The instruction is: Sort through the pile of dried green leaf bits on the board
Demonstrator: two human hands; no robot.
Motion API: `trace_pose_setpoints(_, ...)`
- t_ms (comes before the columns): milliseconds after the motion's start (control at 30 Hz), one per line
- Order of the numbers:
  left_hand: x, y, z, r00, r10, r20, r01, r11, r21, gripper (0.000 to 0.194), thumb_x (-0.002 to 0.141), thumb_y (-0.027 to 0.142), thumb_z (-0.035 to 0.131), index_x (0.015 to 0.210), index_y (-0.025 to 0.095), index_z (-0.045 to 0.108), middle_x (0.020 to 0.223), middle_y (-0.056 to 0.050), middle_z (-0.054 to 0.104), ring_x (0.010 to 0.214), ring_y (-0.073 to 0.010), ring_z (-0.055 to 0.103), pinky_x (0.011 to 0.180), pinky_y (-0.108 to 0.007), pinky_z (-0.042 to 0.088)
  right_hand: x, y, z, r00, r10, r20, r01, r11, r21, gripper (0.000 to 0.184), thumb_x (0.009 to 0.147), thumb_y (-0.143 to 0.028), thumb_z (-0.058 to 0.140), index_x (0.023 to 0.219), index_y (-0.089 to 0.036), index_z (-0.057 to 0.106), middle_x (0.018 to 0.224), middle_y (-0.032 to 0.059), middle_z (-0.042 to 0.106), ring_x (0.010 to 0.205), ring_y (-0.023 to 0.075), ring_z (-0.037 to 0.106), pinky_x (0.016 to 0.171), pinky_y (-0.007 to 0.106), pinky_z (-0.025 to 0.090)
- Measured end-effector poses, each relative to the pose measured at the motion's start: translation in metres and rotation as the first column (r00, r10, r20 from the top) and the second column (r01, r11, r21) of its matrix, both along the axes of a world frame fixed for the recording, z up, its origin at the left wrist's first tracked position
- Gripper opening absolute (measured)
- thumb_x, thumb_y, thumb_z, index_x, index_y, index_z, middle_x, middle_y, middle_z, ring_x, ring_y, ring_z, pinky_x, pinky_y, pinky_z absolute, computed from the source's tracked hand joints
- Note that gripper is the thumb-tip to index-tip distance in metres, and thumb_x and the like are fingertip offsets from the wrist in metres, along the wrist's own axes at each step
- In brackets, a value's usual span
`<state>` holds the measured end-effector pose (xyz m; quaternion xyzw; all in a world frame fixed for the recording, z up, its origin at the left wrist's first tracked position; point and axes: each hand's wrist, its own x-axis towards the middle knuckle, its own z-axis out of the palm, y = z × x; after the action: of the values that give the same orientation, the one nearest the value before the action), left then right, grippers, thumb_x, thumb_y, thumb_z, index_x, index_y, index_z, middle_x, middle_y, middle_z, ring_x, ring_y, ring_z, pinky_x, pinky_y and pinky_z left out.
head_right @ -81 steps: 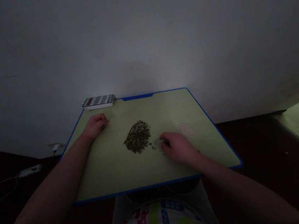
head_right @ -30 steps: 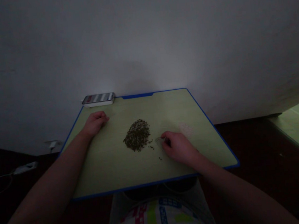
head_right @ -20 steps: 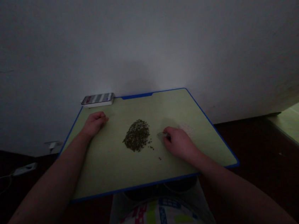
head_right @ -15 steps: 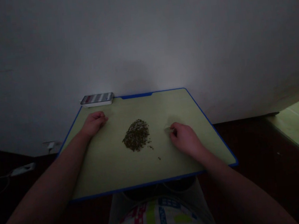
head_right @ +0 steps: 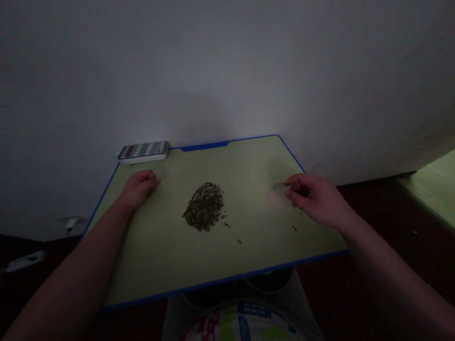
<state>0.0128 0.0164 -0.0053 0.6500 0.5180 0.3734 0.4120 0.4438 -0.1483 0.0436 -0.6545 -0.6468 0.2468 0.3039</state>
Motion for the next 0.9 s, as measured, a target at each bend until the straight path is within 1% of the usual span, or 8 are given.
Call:
trace_pose_setpoints(100, 0.0, -0.001, 0.001, 1.0, 0.004, -0.005, -0.004, 1.0, 0.001, 0.027, 0.064, 0.029, 0.06, 0.053, 0.018, 0.038, 0.044, 0.007, 0.034, 0.042, -0.0057, 0.028, 0.044, -0.022, 0.022, -0.02, -0.008, -0.005, 0.989, 0.148, 0.005, -0.148, 0.986, -0.078, 0.029, 0.082, -0.037, 0.054, 0.104, -0.018, 0.06, 0.072, 0.0018, 0.064, 0.057, 0.0134, 0.056, 0.054, 0.026, 0.044)
trace_pose_setpoints(167, 0.001, -0.001, 0.002, 1.0, 0.008, -0.013, -0.008, 1.0, 0.006, 0.027, 0.065, 0.029, 0.06, 0.053, 0.018, 0.038, 0.044, 0.007, 0.034, 0.042, -0.0056, 0.029, 0.044, -0.022, 0.022, -0.039, -0.007, -0.009, 0.981, 0.195, 0.016, -0.193, 0.976, -0.099, 0.028, 0.083, -0.031, 0.051, 0.106, -0.018, 0.06, 0.072, 0.001, 0.064, 0.059, 0.0137, 0.057, 0.057, 0.026, 0.044)
trace_pose_setpoints(233, 0.001, -0.002, 0.003, 1.0, 0.009, -0.021, -0.009, 1.0, 0.015, 0.027, 0.065, 0.029, 0.059, 0.053, 0.018, 0.038, 0.044, 0.007, 0.035, 0.042, -0.0055, 0.029, 0.044, -0.022, 0.022, -0.058, -0.001, -0.012, 0.968, 0.235, 0.087, -0.225, 0.969, -0.106, 0.026, 0.083, -0.026, 0.049, 0.105, -0.017, 0.06, 0.069, 0.0009, 0.064, 0.061, 0.0143, 0.058, 0.058, 0.026, 0.043)
trace_pose_setpoints(300, 0.001, -0.003, 0.004, 0.999, 0.012, -0.034, -0.011, 1.0, 0.022, 0.027, 0.065, 0.029, 0.059, 0.053, 0.018, 0.038, 0.044, 0.007, 0.035, 0.042, -0.0055, 0.03, 0.044, -0.022, 0.022, -0.073, 0.01, -0.013, 0.95, 0.26, 0.173, -0.249, 0.965, -0.08, 0.027, 0.081, -0.022, 0.05, 0.104, -0.016, 0.062, 0.076, 0.0029, 0.066, 0.066, 0.0149, 0.059, 0.061, 0.026, 0.042)
trace_pose_setpoints(400, 0.001, -0.004, 0.006, 0.999, 0.017, -0.048, -0.017, 1.0, 0.014, 0.026, 0.065, 0.029, 0.059, 0.053, 0.018, 0.038, 0.044, 0.007, 0.034, 0.042, -0.0054, 0.03, 0.044, -0.022, 0.022, -0.089, 0.029, -0.013, 0.903, 0.332, 0.274, -0.318, 0.943, -0.094, 0.026, 0.079, -0.018, 0.05, 0.101, -0.016, 0.064, 0.083, 0.0054, 0.068, 0.071, 0.0155, 0.06, 0.064, 0.025, 0.041)
trace_pose_setpoints(533, 0.001, -0.003, 0.004, 1.0, 0.007, -0.015, -0.006, 1.0, 0.01, 0.026, 0.065, 0.029, 0.06, 0.054, 0.018, 0.038, 0.044, 0.008, 0.034, 0.042, -0.0052, 0.029, 0.044, -0.022, 0.022, -0.099, 0.047, -0.012, 0.838, 0.436, 0.327, -0.415, 0.9, -0.136, 0.031, 0.079, -0.016, 0.049, 0.106, -0.015, 0.064, 0.084, 0.0059, 0.068, 0.071, 0.0151, 0.059, 0.064, 0.025, 0.04)
trace_pose_setpoints(633, 0.0, -0.001, 0.0, 1.0, -0.015, 0.001, 0.015, 1.0, 0.014, 0.027, 0.065, 0.03, 0.06, 0.054, 0.018, 0.038, 0.044, 0.008, 0.034, 0.042, -0.0051, 0.029, 0.044, -0.022, 0.021, -0.101, 0.051, -0.01, 0.805, 0.5, 0.32, -0.472, 0.866, -0.166, 0.031, 0.079, -0.016, 0.049, 0.106, -0.015, 0.064, 0.082, 0.0056, 0.068, 0.069, 0.0147, 0.058, 0.063, 0.024, 0.04)
trace_pose_setpoints(900, -0.002, 0.002, -0.003, 1.0, -0.022, 0.003, 0.022, 0.999, 0.023, 0.028, 0.065, 0.03, 0.061, 0.053, 0.018, 0.039, 0.044, 0.008, 0.033, 0.042, -0.0053, 0.029, 0.044, -0.022, 0.022, -0.099, 0.047, -0.01, 0.792, 0.533, 0.298, -0.494, 0.846, -0.202, 0.031, 0.079, -0.017, 0.05, 0.106, -0.016, 0.064, 0.083, 0.0049, 0.068, 0.071, 0.015, 0.059, 0.065, 0.024, 0.04)
